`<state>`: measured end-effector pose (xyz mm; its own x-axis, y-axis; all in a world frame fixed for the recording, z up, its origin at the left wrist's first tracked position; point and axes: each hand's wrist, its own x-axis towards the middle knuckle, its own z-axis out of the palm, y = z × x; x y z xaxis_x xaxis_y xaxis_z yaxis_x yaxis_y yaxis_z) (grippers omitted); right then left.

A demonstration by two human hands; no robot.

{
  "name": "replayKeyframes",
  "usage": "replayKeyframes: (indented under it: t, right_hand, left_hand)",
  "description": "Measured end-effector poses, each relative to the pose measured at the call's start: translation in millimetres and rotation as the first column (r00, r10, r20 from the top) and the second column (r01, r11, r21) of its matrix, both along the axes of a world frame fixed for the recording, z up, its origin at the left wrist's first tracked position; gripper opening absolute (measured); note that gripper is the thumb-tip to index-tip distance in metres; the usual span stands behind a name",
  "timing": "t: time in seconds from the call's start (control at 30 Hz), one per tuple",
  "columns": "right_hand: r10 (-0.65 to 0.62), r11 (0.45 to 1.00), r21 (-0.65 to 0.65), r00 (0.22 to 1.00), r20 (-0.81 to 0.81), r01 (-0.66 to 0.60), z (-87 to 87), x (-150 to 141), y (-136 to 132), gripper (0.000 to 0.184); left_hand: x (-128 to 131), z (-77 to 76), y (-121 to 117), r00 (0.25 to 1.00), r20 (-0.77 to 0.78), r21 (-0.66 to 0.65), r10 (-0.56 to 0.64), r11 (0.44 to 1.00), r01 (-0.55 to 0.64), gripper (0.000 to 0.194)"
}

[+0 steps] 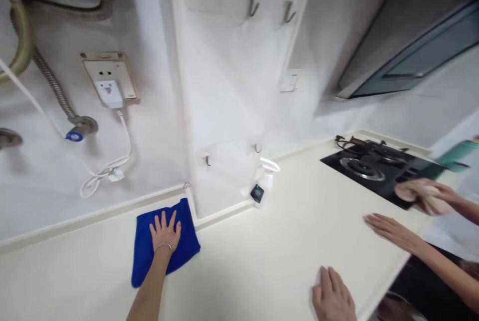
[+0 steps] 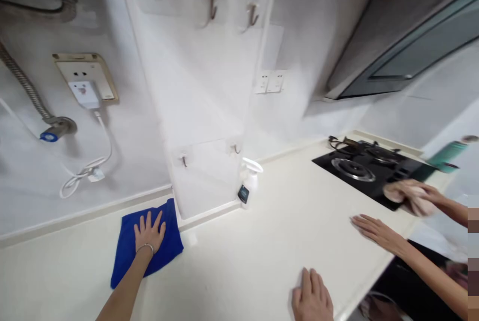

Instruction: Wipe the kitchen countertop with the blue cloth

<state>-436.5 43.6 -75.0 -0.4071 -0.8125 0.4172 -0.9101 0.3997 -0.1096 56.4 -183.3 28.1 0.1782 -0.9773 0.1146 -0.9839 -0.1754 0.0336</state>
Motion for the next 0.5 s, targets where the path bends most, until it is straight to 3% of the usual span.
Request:
replayKeyframes:
  t: [0.17,0.33,0.5]
  right_hand:
    - [-0.019,1.000,-0.010,0.998,-0.065,0.018,10.3,10.1,-4.2,0.060]
    - [-0.050,0.998,-0.029,0.995,-0.088,0.048,9.2,10.8,-8.9,0.055]
    - [-0.046,0.999,-0.020,0.997,-0.062,0.045,22.3,14.9,-6.5,0.052]
  left_hand:
    - [-14.0,3.5,34.9,0.998,0.057,0.055,0.012,0.998,-0.015,0.056]
    - [-27.6,-13.4,73.7,0.984,0.172,0.015,-0.040,0.999,0.038,0.055]
    - [-57.3,-24.3,116.2,0.960,0.245,-0.049,-0.132,0.988,0.148,0.056]
